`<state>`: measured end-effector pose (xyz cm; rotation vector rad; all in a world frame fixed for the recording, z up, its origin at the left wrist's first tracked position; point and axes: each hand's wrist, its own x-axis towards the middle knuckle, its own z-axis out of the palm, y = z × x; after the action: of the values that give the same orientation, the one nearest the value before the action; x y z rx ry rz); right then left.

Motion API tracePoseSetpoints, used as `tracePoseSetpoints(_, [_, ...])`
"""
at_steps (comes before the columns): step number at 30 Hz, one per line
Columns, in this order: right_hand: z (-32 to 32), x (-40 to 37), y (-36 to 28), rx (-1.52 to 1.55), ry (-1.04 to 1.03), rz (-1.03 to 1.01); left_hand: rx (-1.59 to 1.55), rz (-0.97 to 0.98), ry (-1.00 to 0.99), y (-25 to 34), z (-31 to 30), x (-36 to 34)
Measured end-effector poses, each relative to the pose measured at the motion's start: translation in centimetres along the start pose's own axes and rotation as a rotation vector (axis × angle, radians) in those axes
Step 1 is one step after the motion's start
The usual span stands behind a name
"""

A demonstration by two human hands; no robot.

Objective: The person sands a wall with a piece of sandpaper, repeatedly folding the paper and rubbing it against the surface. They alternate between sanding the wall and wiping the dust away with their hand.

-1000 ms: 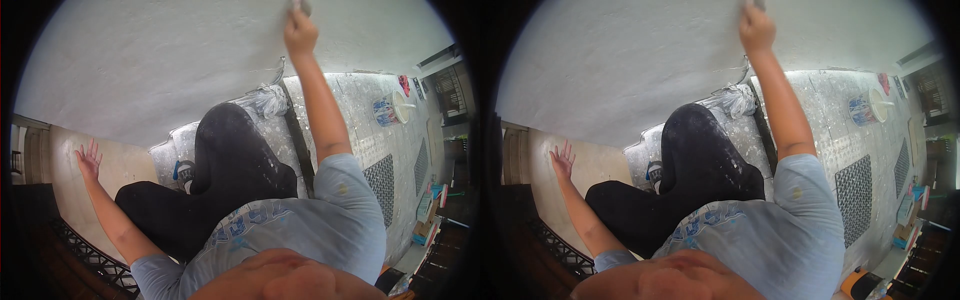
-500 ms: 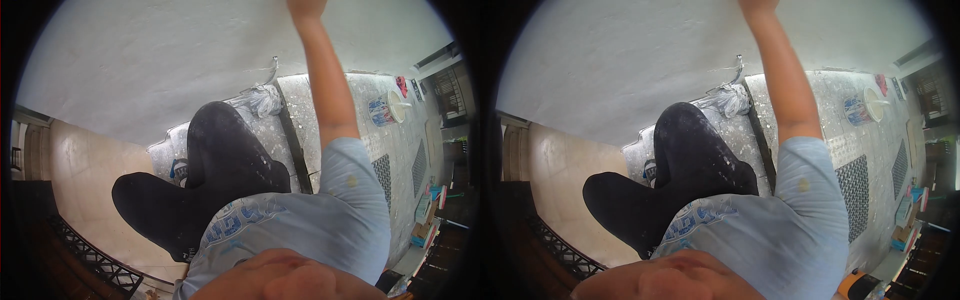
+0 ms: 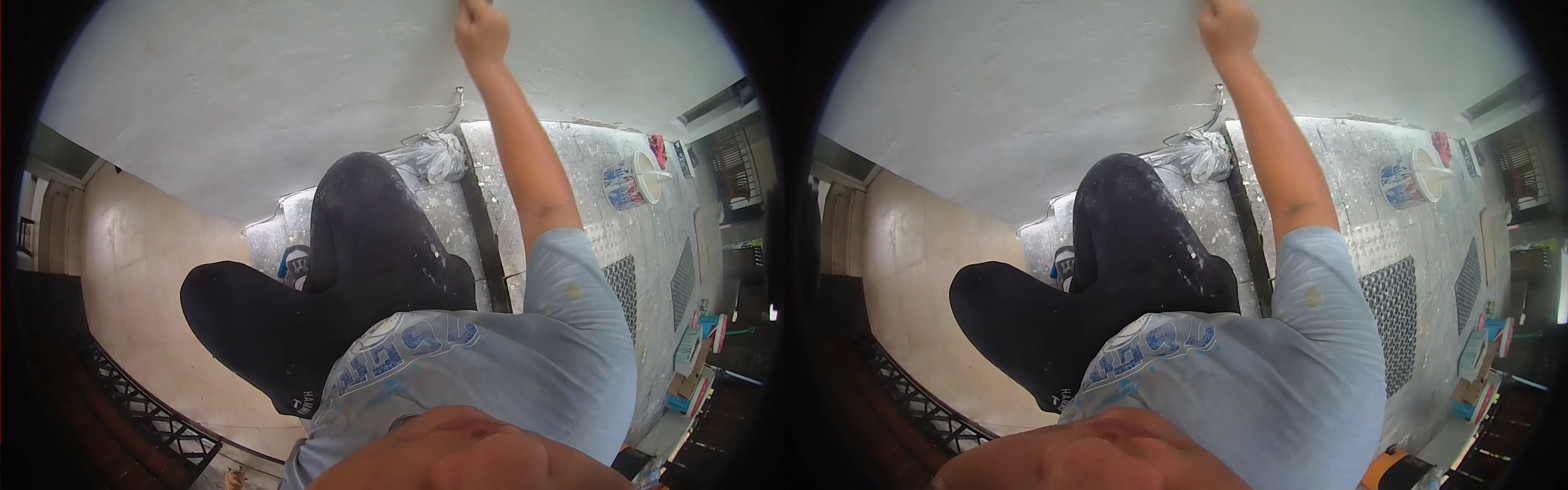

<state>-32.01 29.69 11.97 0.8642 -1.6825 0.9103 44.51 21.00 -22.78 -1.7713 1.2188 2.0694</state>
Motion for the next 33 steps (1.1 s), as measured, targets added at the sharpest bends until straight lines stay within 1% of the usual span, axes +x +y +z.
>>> tracePoseSetpoints(1, [-0.4, 1.8, -0.4, 0.049, 0.028, -0.013, 0.003, -0.002, -0.001, 0.1, -0.1, -0.1])
tracePoseSetpoints(4, [-1.6, 3.3, -1.8, 0.036, -0.006, 0.029, 0.003, -0.003, -0.001, 0.1, 0.1, -0.2])
tracePoseSetpoints(5, [-1.0, 2.1, -0.8, -0.028, -0.026, 0.007, 0.003, -0.002, 0.0, 0.2, 0.1, -0.2])
tracePoseSetpoints(7, [1.4, -2.8, 2.2, -0.153, -0.06, -0.041, 0.001, 0.002, -0.001, 0.3, 0.2, -0.2])
tracePoseSetpoints(10, [1.7, -9.1, 1.3, -0.056, -0.08, -0.004, -0.004, 0.004, 0.001, 0.3, 0.1, -0.3])
tracePoseSetpoints(13, [1.5, -11.8, 0.8, -0.041, -0.12, 0.048, 0.01, 0.01, 0.0, 0.8, -0.1, -0.6])
tracePoseSetpoints(14, [1.5, -12.0, 1.0, -0.038, -0.126, 0.063, 0.015, 0.008, -0.001, 0.8, -0.1, -0.7])
tracePoseSetpoints(17, [1.0, -10.4, 0.9, -0.094, -0.131, 0.009, 0.034, 0.009, -0.003, 1.4, -0.2, -1.1])
tracePoseSetpoints(20, [-0.5, -4.4, -0.2, -0.033, -0.195, 0.093, 0.046, 0.003, 0.002, 1.9, -0.2, -1.3])
tracePoseSetpoints(22, [-0.9, 0.8, -1.1, 0.026, -0.014, 0.016, 0.054, -0.004, 0.005, 2.3, -0.1, -1.5])
tracePoseSetpoints(23, [-0.7, 2.0, -1.1, 0.057, 0.08, -0.03, 0.052, -0.004, 0.008, 2.6, -0.1, -1.5])
tracePoseSetpoints(26, [-0.5, -0.3, -1.1, 0.055, -0.005, 0.038, 0.049, -0.007, 0.017, 2.9, -0.3, -1.5])
tracePoseSetpoints(28, [1.2, -6.3, 1.3, -0.134, -0.111, -0.017, 0.051, 0.002, 0.013, 3.1, -0.4, -1.4])
tracePoseSetpoints(31, [2.2, -9.1, 1.1, -0.049, 0.001, 0.023, 0.039, 0.004, 0.015, 3.4, -0.9, -1.5])
tracePoseSetpoints(33, [1.9, -8.1, 1.2, -0.074, -0.031, 0.013, 0.048, -0.003, 0.019, 3.7, -1.1, -1.5])
